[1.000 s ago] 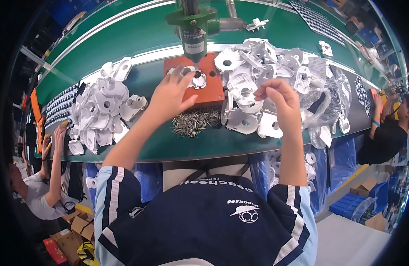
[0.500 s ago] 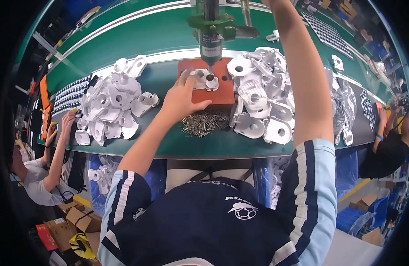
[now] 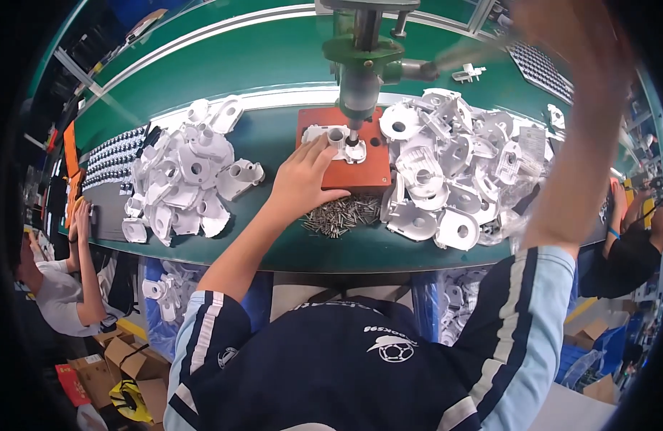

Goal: The recorder is assembling small white plastic components by inserting metal pins and using a manual bench press machine.

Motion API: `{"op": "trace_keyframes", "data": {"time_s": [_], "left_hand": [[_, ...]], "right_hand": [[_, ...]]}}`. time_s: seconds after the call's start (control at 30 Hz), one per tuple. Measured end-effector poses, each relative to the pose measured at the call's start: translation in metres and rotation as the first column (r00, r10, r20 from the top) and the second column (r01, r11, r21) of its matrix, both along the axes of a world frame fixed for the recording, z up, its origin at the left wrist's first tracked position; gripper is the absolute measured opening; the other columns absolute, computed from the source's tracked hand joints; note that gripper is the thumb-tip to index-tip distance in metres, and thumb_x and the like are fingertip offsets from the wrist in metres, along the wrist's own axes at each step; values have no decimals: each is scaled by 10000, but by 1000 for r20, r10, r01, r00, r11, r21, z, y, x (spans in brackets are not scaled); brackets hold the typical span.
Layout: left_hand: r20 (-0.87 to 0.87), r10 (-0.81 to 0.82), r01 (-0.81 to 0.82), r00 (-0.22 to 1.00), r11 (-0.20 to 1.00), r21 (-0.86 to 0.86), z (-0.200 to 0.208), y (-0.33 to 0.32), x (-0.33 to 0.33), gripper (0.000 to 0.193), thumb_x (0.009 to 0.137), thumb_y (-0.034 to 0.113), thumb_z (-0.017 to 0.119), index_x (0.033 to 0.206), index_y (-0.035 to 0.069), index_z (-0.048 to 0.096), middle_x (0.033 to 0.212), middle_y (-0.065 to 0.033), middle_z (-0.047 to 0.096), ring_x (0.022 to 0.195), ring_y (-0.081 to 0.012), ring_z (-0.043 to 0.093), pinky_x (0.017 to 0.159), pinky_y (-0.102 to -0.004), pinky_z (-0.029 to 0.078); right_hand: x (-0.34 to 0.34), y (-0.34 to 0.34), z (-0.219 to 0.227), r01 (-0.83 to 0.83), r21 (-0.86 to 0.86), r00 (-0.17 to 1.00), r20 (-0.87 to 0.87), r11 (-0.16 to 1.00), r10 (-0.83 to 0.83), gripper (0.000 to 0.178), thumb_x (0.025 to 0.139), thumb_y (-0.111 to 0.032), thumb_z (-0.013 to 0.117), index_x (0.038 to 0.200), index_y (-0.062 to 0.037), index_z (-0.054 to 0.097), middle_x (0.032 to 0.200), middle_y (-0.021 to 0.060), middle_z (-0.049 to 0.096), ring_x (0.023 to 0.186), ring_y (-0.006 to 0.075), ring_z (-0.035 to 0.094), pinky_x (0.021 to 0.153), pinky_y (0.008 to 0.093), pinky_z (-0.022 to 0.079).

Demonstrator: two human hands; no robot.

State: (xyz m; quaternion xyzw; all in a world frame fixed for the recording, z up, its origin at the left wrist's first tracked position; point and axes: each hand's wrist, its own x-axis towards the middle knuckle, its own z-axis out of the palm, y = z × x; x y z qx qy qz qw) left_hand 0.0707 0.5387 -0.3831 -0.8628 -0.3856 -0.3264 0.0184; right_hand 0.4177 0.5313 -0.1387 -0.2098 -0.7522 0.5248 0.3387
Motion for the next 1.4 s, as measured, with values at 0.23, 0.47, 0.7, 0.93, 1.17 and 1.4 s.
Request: {"op": "trace_keyframes", "data": {"time_s": [0.23, 0.47, 0.7, 0.93, 1.17, 1.4], "left_hand": [[104, 29, -18, 994, 994, -105, 7, 1, 1, 831, 611, 475, 758, 1236, 62, 398, 1100, -159, 581, 997, -330, 572, 856, -400, 467], [-19, 40, -42, 999, 994, -104, 3, 43, -5, 484, 797, 286, 613, 1184, 45, 450, 1077, -171, 569, 1056, -336, 521, 909, -420, 404], [-142, -37, -21, 989, 922, -388, 46, 52, -2, 439, 783, 338, 619, 1128, 109, 475, 1051, -146, 560, 1008, -311, 552, 922, -421, 379], [-58, 29, -49, 998, 925, -377, 57, 69, -42, 396, 772, 312, 659, 1124, 157, 565, 965, -125, 542, 888, -269, 602, 737, -362, 483], [-18, 169, -160, 985, 889, -430, 56, 87, -66, 412, 769, 267, 657, 1142, 148, 528, 896, -144, 559, 823, -304, 586, 724, -374, 464], [87, 180, -124, 980, 888, -444, 47, 110, -76, 479, 749, 311, 677, 1140, 110, 488, 923, -183, 594, 827, -294, 579, 737, -371, 447]], "right_hand": [[-102, -85, -83, -248, 567, 780, 598, 786, -184, 245, 632, -113, 647, 463, -101, 470, 435, 25, 425, 466, 213, 466, 782, 368, 437], [-102, 24, -5, 163, 213, 923, -377, 963, -73, 241, 865, -321, 530, 768, -102, 560, 692, -20, 563, 642, 97, 518, 714, 312, 383], [-134, 132, -28, 657, 23, 754, 26, 754, -657, 489, 890, -447, 471, 1225, -90, 474, 1033, 36, 564, 854, 171, 570, 739, 315, 453], [-58, 129, -88, 617, 13, 786, -68, 787, -615, 358, 869, -255, 536, 1155, -39, 534, 1009, 59, 621, 879, 143, 570, 796, 287, 461], [-28, 105, -162, 318, 420, 487, 697, 850, -527, 285, 801, -155, 610, 1070, -63, 592, 1052, 94, 603, 921, 223, 575, 819, 333, 465], [-10, 112, -170, 439, 390, 502, 641, 810, -581, 283, 783, -136, 602, 1055, -61, 601, 1044, 99, 602, 940, 224, 566, 826, 329, 460]]}}
